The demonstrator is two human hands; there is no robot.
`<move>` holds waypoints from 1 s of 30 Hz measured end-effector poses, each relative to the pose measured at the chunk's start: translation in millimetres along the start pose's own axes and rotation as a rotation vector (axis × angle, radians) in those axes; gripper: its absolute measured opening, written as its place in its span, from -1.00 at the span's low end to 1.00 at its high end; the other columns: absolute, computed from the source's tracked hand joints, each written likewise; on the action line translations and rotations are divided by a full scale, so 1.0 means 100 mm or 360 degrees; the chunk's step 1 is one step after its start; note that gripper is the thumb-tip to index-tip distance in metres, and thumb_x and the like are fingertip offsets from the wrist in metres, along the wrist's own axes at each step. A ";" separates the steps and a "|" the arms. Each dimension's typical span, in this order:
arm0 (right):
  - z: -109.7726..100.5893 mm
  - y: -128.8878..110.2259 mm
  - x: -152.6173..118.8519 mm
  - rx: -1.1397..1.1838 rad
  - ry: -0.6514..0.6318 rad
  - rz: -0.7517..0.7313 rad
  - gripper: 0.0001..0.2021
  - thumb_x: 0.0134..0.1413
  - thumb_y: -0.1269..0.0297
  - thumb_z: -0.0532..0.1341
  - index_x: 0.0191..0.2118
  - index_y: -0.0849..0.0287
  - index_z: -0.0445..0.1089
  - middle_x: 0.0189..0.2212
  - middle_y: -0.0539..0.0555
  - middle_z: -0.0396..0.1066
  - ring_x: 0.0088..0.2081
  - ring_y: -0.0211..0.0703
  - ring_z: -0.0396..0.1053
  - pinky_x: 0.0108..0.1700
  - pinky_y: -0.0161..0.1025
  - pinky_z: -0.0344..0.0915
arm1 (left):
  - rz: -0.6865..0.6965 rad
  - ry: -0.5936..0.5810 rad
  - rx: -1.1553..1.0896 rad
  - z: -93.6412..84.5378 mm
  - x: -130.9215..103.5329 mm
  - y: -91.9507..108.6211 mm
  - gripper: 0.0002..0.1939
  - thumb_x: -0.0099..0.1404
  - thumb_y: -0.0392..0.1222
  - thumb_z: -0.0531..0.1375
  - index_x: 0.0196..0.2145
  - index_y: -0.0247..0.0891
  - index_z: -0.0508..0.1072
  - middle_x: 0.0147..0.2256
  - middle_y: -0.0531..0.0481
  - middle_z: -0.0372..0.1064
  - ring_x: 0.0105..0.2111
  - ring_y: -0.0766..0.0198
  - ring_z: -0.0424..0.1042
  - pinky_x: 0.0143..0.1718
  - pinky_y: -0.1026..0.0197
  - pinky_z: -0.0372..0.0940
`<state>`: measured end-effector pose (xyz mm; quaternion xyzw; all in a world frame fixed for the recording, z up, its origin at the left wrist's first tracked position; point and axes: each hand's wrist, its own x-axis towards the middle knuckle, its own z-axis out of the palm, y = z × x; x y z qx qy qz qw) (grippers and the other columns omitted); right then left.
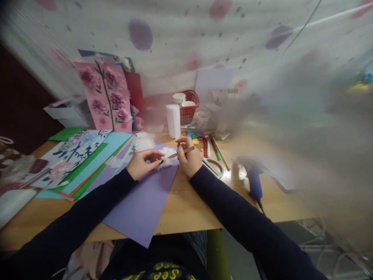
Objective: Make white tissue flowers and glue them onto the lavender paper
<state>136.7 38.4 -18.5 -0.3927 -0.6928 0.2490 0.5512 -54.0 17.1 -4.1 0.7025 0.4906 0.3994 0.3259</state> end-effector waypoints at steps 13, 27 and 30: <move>-0.01 -0.05 -0.03 0.0065 0.0090 0.0007 -0.88 0.16 0.38 0.02 -0.19 0.10 0.20 -0.66 -0.16 0.16 -0.66 -0.31 0.18 -0.56 -0.34 0.08 | 0.0113 0.0025 0.0285 0.06 0.06 0.04 -0.72 0.03 -0.41 0.22 -0.24 -0.30 0.44 -0.44 0.02 0.50 -0.48 0.35 0.34 -0.36 0.27 0.27; 0.01 -0.09 -0.06 -0.0002 -0.0057 -0.0015 -0.87 0.12 0.37 0.03 -0.18 0.11 0.18 -0.64 -0.15 0.18 -0.65 -0.30 0.19 -0.55 -0.33 0.10 | 0.0052 -0.0032 0.0328 0.05 0.09 0.10 -0.74 0.03 -0.40 0.21 -0.25 -0.29 0.42 -0.45 0.02 0.47 -0.43 0.30 0.40 -0.31 0.22 0.32; 0.01 -0.09 -0.06 -0.0012 -0.0070 -0.0016 -0.86 0.11 0.39 0.02 -0.18 0.11 0.17 -0.64 -0.16 0.18 -0.65 -0.30 0.19 -0.54 -0.32 0.10 | 0.0053 -0.0032 0.0328 0.06 0.10 0.10 -0.73 0.03 -0.42 0.21 -0.26 -0.29 0.42 -0.44 0.02 0.47 -0.44 0.31 0.40 -0.31 0.23 0.31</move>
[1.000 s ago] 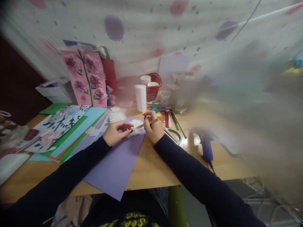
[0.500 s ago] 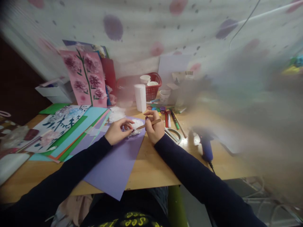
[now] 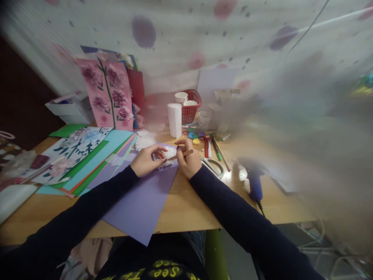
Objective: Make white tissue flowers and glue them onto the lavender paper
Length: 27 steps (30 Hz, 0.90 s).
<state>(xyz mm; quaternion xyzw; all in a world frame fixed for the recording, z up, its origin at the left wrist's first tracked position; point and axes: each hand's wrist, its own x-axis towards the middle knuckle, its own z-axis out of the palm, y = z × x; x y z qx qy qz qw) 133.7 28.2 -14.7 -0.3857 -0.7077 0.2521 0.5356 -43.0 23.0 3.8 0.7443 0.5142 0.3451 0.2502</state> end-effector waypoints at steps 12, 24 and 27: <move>0.00 -0.02 0.00 -0.0062 -0.0053 -0.0030 -0.84 0.11 0.39 0.01 -0.16 0.13 0.16 -0.66 -0.16 0.20 -0.67 -0.29 0.22 -0.54 -0.31 0.12 | 0.0017 0.0036 -0.0007 -0.04 0.00 0.00 -0.74 0.05 -0.40 0.18 -0.24 -0.31 0.44 -0.41 0.01 0.48 -0.42 0.31 0.38 -0.30 0.25 0.30; 0.01 -0.03 -0.02 0.0032 0.0054 -0.0004 -0.82 0.13 0.38 0.02 -0.12 0.09 0.17 -0.67 -0.18 0.14 -0.68 -0.29 0.19 -0.57 -0.33 0.10 | 0.0045 0.0091 0.0057 -0.07 -0.01 -0.02 -0.77 0.06 -0.38 0.18 -0.26 -0.27 0.44 -0.41 0.03 0.47 -0.42 0.32 0.37 -0.27 0.22 0.31; -0.01 -0.01 -0.02 0.0152 0.0146 0.0019 -0.83 0.15 0.38 0.01 -0.13 0.07 0.18 -0.68 -0.19 0.10 -0.71 -0.31 0.12 -0.61 -0.34 0.05 | 0.0065 0.0119 0.0056 -0.07 -0.02 -0.05 -0.77 0.06 -0.38 0.18 -0.27 -0.26 0.44 -0.40 0.04 0.47 -0.42 0.31 0.38 -0.26 0.22 0.31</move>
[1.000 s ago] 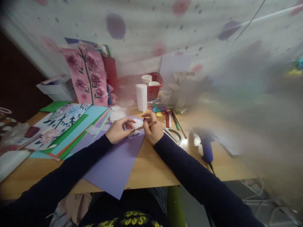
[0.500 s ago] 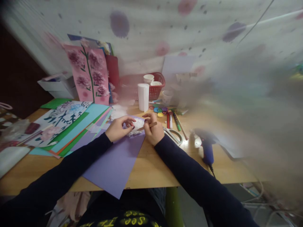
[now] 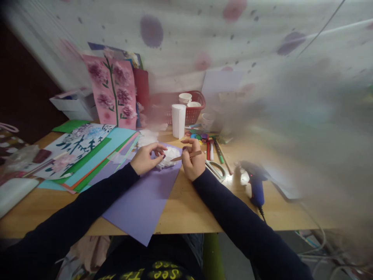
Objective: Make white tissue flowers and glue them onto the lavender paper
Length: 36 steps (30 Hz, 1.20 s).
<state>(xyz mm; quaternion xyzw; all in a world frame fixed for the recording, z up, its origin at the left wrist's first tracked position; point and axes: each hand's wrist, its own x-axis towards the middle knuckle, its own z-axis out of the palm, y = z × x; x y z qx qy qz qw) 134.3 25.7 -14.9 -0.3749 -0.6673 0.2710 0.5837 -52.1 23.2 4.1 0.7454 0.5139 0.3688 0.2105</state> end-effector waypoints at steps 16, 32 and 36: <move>-0.04 -0.18 0.07 0.0409 0.0226 0.0057 -0.91 0.05 0.31 0.07 -0.27 0.09 0.20 -0.74 -0.20 0.11 -0.81 -0.38 0.00 -0.77 -0.40 -0.11 | -0.0295 0.0561 0.0055 -1.15 0.00 -0.42 -0.74 0.21 -0.10 0.09 -0.23 -0.29 0.44 -0.72 0.22 0.02 -0.71 0.40 0.04 -0.61 0.33 0.01; -0.03 -0.18 0.11 0.0526 0.0289 0.0151 -0.92 0.01 0.33 0.14 -0.31 0.12 0.25 -0.77 -0.20 0.14 -0.81 -0.39 0.00 -0.78 -0.44 -0.11 | -0.0554 -0.0182 0.0551 -1.43 -0.18 -1.17 -0.82 -0.18 -0.07 0.29 -0.60 -0.19 0.46 -0.60 0.07 0.33 -0.53 0.25 0.30 -0.46 0.27 0.16; -0.03 -0.17 0.12 0.0525 0.0301 0.0154 -0.93 0.00 0.34 0.14 -0.33 0.13 0.25 -0.78 -0.20 0.14 -0.82 -0.39 0.01 -0.79 -0.44 -0.11 | -0.0574 -0.0027 0.0219 -1.49 -0.21 -1.10 -0.79 -0.15 -0.06 0.28 -0.63 -0.22 0.37 -0.60 0.06 0.37 -0.52 0.25 0.34 -0.40 0.23 0.24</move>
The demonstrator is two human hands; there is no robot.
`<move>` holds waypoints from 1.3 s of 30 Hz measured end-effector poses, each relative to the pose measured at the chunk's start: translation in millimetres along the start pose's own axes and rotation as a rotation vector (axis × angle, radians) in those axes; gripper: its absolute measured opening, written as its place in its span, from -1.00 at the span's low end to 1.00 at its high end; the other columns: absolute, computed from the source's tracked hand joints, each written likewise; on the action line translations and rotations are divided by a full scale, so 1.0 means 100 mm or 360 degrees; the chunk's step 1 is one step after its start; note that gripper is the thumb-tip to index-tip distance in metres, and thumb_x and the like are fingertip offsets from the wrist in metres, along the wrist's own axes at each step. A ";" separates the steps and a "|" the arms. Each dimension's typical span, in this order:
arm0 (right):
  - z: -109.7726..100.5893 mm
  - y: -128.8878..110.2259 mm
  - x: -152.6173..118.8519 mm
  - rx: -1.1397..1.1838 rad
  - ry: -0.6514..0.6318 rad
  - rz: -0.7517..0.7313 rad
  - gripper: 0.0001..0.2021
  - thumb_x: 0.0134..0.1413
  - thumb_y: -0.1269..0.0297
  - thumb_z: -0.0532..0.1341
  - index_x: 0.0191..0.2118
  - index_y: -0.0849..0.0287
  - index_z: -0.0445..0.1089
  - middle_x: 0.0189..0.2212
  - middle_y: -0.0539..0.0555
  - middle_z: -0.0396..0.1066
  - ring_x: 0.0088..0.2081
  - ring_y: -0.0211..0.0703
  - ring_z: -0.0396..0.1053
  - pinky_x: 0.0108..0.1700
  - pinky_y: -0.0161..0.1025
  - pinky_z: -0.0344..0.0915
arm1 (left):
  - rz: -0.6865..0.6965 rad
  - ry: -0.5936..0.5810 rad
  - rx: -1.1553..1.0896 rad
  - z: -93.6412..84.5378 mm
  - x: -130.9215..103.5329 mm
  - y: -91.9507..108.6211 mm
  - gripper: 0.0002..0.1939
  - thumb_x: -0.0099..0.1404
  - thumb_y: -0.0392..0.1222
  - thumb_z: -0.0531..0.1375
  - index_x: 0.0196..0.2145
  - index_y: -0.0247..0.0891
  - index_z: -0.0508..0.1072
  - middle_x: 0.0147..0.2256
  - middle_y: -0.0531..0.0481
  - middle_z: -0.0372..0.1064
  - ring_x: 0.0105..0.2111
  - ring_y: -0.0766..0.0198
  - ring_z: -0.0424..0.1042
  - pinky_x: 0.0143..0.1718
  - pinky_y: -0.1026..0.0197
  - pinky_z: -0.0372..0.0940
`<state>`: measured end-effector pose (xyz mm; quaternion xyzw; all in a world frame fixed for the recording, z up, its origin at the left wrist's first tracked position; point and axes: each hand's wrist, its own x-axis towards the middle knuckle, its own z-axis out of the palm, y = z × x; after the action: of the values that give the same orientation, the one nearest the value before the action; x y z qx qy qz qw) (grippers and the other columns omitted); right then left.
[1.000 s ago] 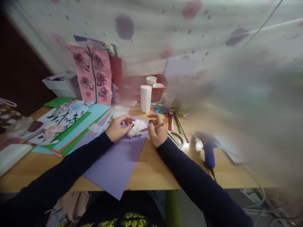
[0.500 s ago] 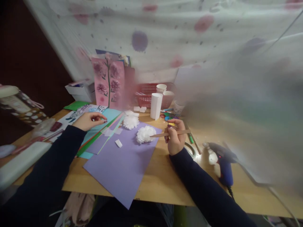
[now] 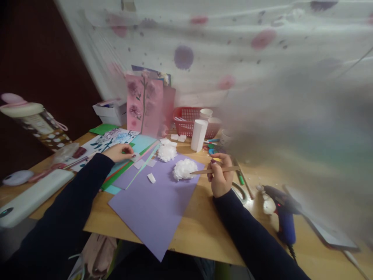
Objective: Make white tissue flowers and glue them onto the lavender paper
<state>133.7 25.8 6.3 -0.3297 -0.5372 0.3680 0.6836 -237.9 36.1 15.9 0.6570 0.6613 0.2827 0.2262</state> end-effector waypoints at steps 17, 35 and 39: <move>0.01 -0.01 -0.03 0.0007 -0.0009 -0.0017 -0.92 0.01 0.32 0.10 -0.31 0.13 0.21 -0.77 -0.22 0.11 -0.80 -0.40 -0.01 -0.78 -0.44 -0.10 | 0.0451 -0.0734 -0.0882 0.56 -0.11 1.53 -0.75 -0.02 -0.16 0.35 -0.42 -0.34 0.43 -0.44 0.04 0.44 -0.43 0.36 0.42 -0.22 0.19 0.35; 0.00 0.00 -0.04 0.0026 0.0100 -0.0277 -0.95 0.01 0.36 0.08 -0.34 0.11 0.23 -0.76 -0.20 0.05 -0.78 -0.38 -0.05 -0.74 -0.41 -0.14 | 0.0254 -0.0609 -0.1014 0.89 -0.07 1.26 -0.76 -0.04 -0.19 0.35 -0.45 -0.35 0.41 -0.55 0.09 0.38 -0.56 0.44 0.32 -0.46 0.33 0.26; 0.01 0.02 -0.08 0.0020 0.0007 -0.0278 -0.95 0.05 0.36 0.07 -0.33 0.11 0.22 -0.74 -0.19 0.06 -0.77 -0.38 -0.05 -0.73 -0.40 -0.12 | 0.0221 -0.0733 -0.0887 0.94 -0.08 1.23 -0.80 -0.04 -0.21 0.34 -0.46 -0.34 0.42 -0.58 0.10 0.37 -0.58 0.44 0.31 -0.47 0.33 0.23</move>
<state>131.1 19.5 1.0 -0.2780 -0.5601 0.3097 0.7163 -83.1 32.5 28.8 0.6601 0.4443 0.3112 0.5196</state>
